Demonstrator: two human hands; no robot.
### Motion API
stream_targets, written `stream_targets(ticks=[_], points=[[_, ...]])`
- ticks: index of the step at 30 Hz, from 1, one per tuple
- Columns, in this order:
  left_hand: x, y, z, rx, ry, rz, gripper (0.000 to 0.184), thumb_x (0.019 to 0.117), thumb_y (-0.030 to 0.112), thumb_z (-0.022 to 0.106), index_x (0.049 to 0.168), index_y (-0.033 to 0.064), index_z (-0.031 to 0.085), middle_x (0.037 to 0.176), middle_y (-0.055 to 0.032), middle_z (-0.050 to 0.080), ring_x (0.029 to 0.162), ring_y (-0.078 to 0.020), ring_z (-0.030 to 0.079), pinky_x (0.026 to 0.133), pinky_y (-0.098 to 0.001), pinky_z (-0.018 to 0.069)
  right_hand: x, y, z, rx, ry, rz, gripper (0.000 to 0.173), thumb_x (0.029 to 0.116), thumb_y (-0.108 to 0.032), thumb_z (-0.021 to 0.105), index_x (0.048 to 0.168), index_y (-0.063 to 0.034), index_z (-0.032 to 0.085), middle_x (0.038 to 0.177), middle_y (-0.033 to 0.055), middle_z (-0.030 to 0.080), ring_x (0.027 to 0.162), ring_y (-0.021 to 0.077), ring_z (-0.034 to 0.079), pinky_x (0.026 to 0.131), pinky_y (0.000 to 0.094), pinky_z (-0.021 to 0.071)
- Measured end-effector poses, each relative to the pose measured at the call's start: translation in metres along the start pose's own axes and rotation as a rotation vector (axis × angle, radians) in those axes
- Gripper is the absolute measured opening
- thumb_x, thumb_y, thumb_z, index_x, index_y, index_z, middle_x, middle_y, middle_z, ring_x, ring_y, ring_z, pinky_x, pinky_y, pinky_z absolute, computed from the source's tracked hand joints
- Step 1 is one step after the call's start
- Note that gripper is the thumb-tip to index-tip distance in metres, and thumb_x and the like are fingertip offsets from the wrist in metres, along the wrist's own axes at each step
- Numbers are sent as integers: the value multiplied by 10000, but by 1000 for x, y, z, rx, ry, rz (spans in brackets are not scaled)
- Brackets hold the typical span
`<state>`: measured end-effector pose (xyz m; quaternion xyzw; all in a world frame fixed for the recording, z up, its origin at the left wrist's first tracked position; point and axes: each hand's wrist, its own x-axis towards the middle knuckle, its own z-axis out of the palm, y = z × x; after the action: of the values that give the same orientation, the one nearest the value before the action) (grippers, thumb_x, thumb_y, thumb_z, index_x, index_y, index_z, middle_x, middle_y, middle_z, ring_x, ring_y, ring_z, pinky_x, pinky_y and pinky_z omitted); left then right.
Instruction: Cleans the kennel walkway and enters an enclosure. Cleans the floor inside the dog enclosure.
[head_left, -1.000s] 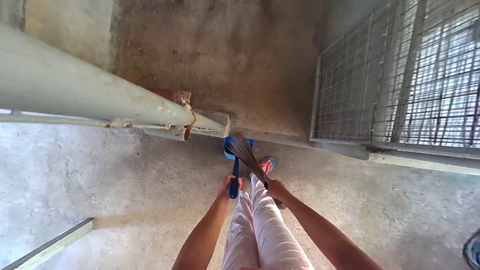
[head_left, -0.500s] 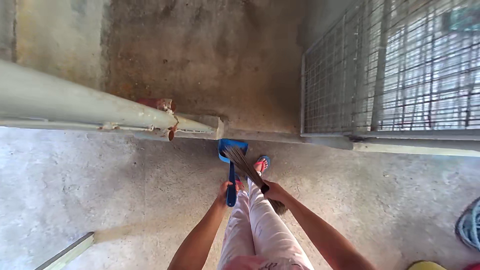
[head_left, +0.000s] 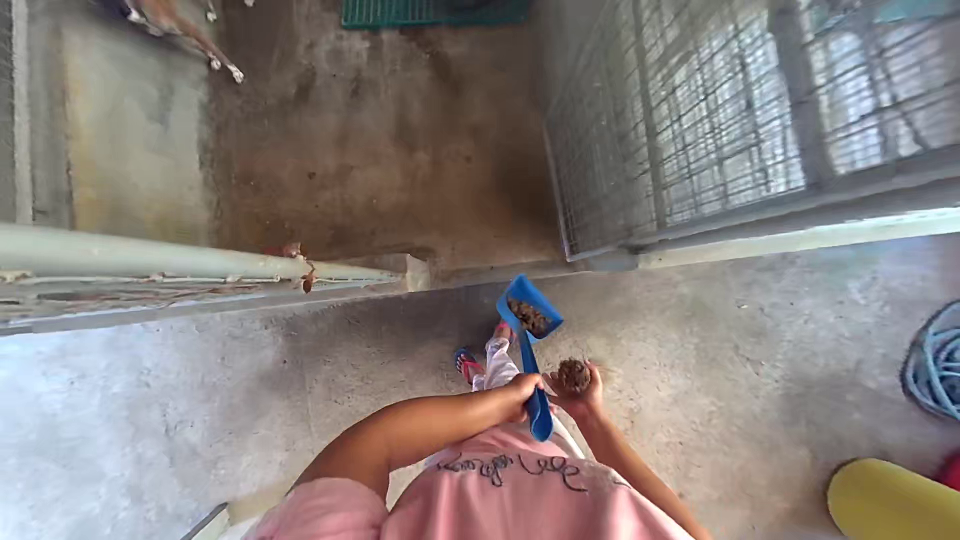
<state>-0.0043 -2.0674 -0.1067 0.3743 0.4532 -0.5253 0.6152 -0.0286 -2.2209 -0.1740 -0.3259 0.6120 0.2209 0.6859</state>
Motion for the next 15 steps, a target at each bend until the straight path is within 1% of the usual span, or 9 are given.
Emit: stream_targets(ticks=[2, 3, 4, 6, 8, 10, 11, 13, 15], points=[[1, 10, 23, 210, -26, -58, 203, 1076, 180, 410, 1192, 44, 506, 903, -91, 534, 713, -189, 563, 659, -357, 517, 1, -14, 13, 214, 29, -78, 688, 1011, -647, 304, 1543, -211, 309, 1528, 139, 409, 1347, 342, 451, 986, 622, 435], [1, 15, 32, 322, -62, -73, 212, 1078, 201, 411, 1196, 54, 508, 910, -87, 540, 727, -186, 566, 669, -362, 518, 4, -19, 14, 308, 0, -131, 647, 1029, -614, 308, 1544, -222, 304, 1533, 96, 397, 1378, 286, 427, 1042, 585, 416], [1, 22, 40, 433, -110, -71, 230, 1078, 211, 412, 1205, 48, 515, 923, -89, 550, 748, -186, 569, 689, -375, 520, 7, -24, 14, 370, -24, -187, 587, 1045, -573, 310, 1502, -207, 352, 1465, 74, 450, 1331, 243, 464, 1028, 549, 431], [-2, 37, 60, 665, -214, -58, 271, 1084, 221, 409, 1225, 27, 533, 984, -94, 563, 818, -169, 556, 754, -373, 499, 10, -37, 10, 404, -37, -258, 448, 1048, -522, 314, 1251, -165, 494, 1088, 56, 603, 979, 205, 627, 784, 494, 544], [-9, 51, 84, 904, -266, -59, 372, 1104, 306, 368, 1238, 5, 541, 1041, -125, 575, 872, -184, 561, 802, -378, 490, 10, -54, 0, 446, -100, -274, 447, 1059, -516, 283, 1115, -145, 526, 853, 44, 634, 735, 194, 657, 623, 436, 570], [-19, 69, 105, 1125, -306, -86, 649, 1121, 460, 278, 1390, -93, 487, 1278, -290, 577, 1116, -344, 589, 994, -496, 458, 8, -69, -10, 495, -139, -311, 443, 1067, -460, 269, 1041, -121, 553, 739, 31, 645, 618, 164, 654, 541, 364, 564], [-25, 80, 114, 1234, -309, -79, 734, 1113, 509, 251, 1420, -121, 469, 1349, -334, 559, 1225, -413, 570, 1059, -554, 422, 5, -74, -16, 500, -143, -334, 433, 1078, -420, 260, 1020, -111, 557, 716, 22, 649, 601, 145, 654, 533, 337, 562], [-33, 121, 129, 1425, -250, 89, 668, 1111, 473, 343, 1402, -105, 511, 1394, -338, 536, 1303, -466, 522, 1088, -623, 383, 5, -79, -28, 510, -129, -331, 433, 1070, -406, 273, 976, -106, 570, 682, 16, 644, 573, 129, 644, 511, 326, 555], [-40, 188, 144, 1461, -106, 522, 519, 1098, 333, 471, 1428, -68, 474, 1389, -308, 533, 1251, -409, 542, 1043, -554, 429, 11, -76, -41, 525, -120, -317, 421, 1062, -427, 299, 996, -106, 562, 703, 34, 626, 592, 156, 632, 522, 360, 548]])
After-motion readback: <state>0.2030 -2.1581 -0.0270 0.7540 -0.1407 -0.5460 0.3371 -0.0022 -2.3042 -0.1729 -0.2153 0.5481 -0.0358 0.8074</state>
